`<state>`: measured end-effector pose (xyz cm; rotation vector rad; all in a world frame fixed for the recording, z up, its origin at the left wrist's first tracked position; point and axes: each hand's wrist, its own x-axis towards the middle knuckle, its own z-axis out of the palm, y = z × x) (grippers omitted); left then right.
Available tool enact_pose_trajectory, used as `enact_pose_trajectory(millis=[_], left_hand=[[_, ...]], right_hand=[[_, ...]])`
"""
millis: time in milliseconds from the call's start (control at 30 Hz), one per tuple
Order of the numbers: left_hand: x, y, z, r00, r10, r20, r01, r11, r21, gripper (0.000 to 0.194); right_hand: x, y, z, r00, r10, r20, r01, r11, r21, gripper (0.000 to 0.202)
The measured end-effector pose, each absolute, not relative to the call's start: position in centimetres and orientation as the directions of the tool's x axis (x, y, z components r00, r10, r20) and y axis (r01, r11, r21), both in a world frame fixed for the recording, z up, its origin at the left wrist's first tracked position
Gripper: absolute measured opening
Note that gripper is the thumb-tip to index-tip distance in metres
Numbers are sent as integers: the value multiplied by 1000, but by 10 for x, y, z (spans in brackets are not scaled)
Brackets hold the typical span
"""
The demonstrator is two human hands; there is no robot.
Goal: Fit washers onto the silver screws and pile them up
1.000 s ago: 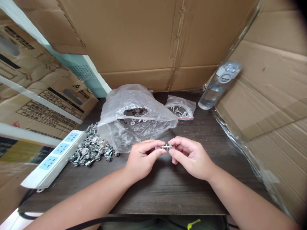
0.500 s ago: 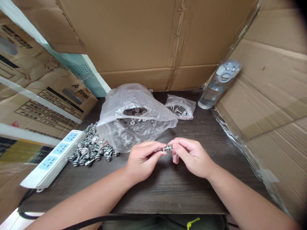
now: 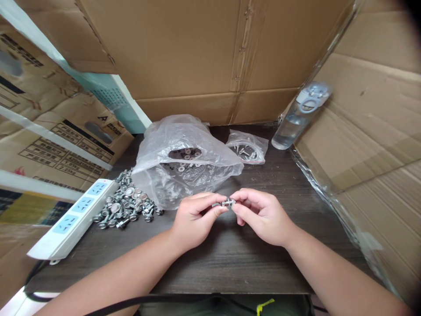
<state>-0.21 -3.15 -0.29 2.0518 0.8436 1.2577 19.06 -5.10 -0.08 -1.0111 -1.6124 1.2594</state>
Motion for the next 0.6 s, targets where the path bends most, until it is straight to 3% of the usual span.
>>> enact_pose_trajectory(millis=[233,600], left_hand=[[-4,-32,-7,357,685,635,184,-718,671,17],[-2,-31,-2,296,805,515,213,-581,786,9]], right_hand=[[193,-50,3,-388,915,107,243,213,-946,38],[191,-52,-1,-304,948,99,77,128,-989,24]])
